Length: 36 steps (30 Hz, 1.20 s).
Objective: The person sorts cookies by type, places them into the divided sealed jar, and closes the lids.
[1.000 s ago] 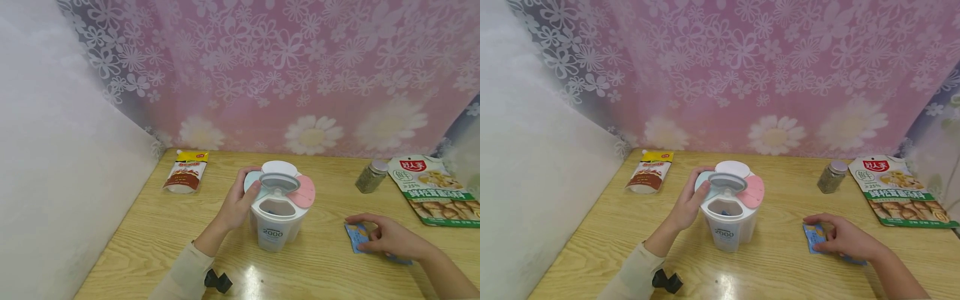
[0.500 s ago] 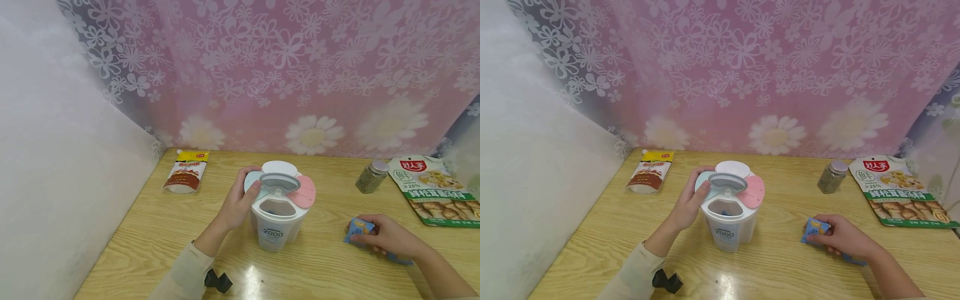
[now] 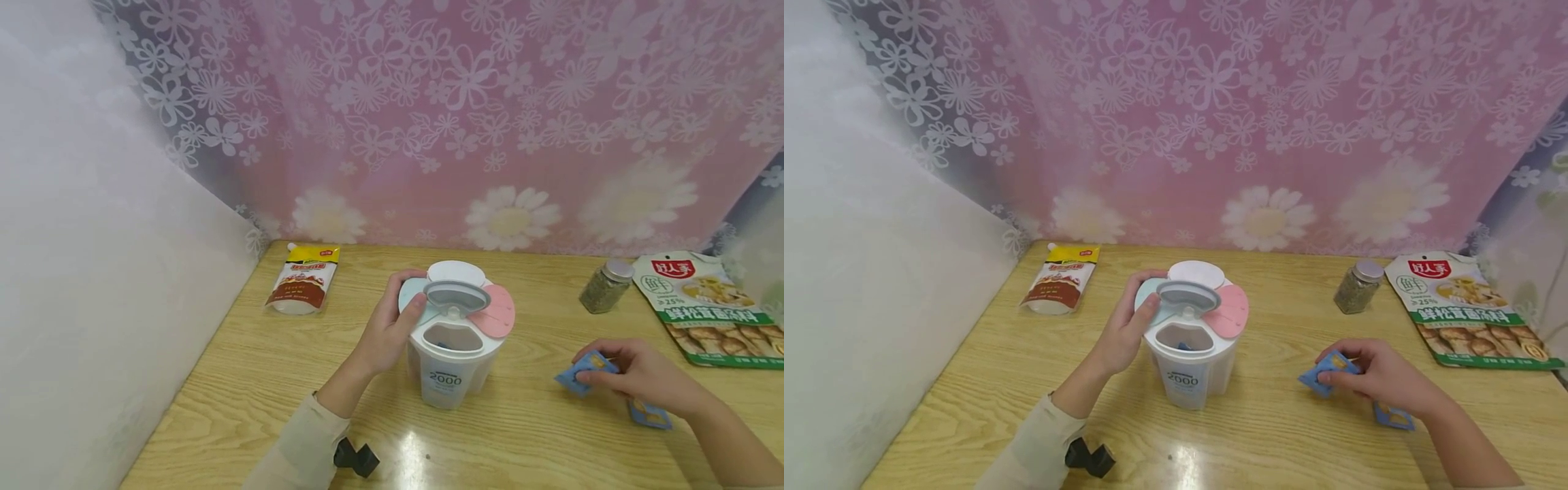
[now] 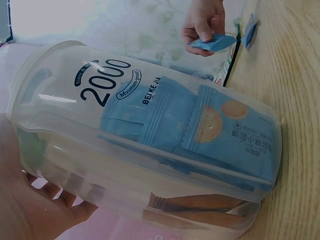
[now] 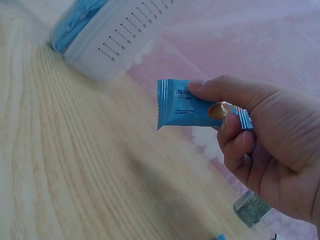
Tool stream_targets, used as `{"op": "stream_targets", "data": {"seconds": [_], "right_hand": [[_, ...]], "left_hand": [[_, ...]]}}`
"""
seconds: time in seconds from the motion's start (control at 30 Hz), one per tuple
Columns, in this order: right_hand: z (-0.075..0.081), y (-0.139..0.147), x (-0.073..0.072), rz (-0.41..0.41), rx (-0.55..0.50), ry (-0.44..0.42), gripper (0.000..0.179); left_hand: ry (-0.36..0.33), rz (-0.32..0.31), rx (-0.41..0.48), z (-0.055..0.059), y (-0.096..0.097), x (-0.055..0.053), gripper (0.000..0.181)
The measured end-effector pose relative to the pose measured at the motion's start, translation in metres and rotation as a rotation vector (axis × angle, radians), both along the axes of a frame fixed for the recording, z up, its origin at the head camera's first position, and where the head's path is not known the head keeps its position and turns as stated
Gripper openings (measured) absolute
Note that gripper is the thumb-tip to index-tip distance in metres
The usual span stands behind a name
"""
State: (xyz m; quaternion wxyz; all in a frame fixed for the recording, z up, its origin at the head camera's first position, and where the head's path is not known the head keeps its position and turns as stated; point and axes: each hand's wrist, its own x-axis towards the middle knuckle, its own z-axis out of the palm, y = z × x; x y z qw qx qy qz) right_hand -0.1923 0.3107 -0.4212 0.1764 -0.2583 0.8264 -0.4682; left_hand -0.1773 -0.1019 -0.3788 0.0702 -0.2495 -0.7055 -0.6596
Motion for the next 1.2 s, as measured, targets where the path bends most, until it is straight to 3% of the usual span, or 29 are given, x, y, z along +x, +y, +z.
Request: {"op": "stream_targets", "data": {"seconds": [0.37, 0.63, 0.9, 1.2], "right_hand": [[0.017, -0.020, 0.004, 0.089, -0.178, 0.130, 0.028], [0.039, -0.041, 0.011, 0.074, -0.236, 0.181, 0.033], [0.060, -0.069, 0.018, 0.132, -0.514, 0.121, 0.043], [0.081, -0.098, 0.037, -0.008, -0.462, 0.106, 0.034]], "left_hand": [[0.011, 0.004, -0.008, 0.003, 0.000, -0.004, 0.038], [0.007, 0.010, -0.010, 0.003, -0.002, -0.005, 0.040], [0.002, 0.018, -0.005, 0.005, -0.003, -0.004, 0.037], [-0.017, 0.002, 0.004, 0.001, 0.000, 0.001, 0.039]]}}
